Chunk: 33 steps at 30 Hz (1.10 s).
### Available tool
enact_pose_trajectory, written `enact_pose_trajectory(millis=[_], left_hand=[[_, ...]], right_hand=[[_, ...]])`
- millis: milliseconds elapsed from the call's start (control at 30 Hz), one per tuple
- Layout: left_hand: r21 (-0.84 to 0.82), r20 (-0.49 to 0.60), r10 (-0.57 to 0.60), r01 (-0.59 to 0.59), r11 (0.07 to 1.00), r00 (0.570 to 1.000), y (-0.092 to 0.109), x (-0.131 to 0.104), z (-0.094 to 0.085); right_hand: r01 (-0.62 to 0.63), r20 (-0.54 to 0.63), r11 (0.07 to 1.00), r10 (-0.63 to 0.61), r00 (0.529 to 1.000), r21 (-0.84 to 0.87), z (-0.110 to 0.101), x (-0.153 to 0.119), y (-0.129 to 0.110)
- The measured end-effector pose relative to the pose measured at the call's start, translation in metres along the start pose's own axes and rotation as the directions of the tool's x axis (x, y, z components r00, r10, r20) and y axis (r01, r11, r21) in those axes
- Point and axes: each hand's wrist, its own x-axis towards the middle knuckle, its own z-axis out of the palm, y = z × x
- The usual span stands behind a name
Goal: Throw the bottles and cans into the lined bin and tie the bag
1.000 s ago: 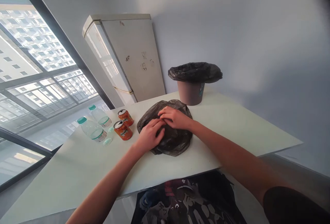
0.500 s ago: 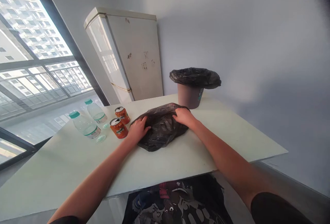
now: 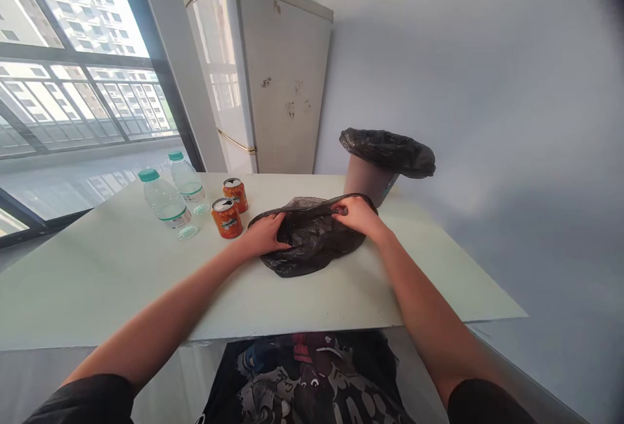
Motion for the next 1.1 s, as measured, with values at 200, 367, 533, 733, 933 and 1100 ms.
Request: enact_pose_trajectory(millis=[200, 367, 533, 733, 933, 1100], left_hand=[[-0.126, -0.229, 0.028, -0.058, 0.990, 0.973, 0.016, -0.002, -0.025], [-0.108, -0.137, 0.159, -0.175, 0.979, 0.978, 0.017, -0.008, -0.039], [-0.048, 0.110, 0.365, -0.362, 0.931, 0.924, 0.019, -0.013, -0.037], [-0.099, 0.140, 0.393, -0.382, 0.919, 0.909, 0.022, -0.013, -0.037], [-0.294, -0.406, 0.007, -0.138, 0.946, 0.914, 0.019, -0.010, -0.042], [-0.326, -0.437, -0.011, -0.147, 0.934, 0.899, 0.015, -0.007, -0.038]], right_hand=[[0.329, 0.079, 0.836, -0.400, 0.913, 0.440, -0.005, -0.012, -0.026], [0.254, 0.123, 0.769, -0.394, 0.911, 0.586, -0.018, -0.013, -0.011], [0.387, 0.417, 0.764, -0.619, 0.666, 0.516, -0.009, -0.008, -0.007], [0.314, 0.548, 0.740, -0.660, 0.514, 0.596, -0.016, -0.015, -0.008], [0.081, -0.038, 0.450, -0.104, 0.994, 0.889, -0.018, -0.008, -0.005], [0.056, -0.197, 0.310, 0.448, 0.872, 0.949, 0.006, 0.012, 0.003]])
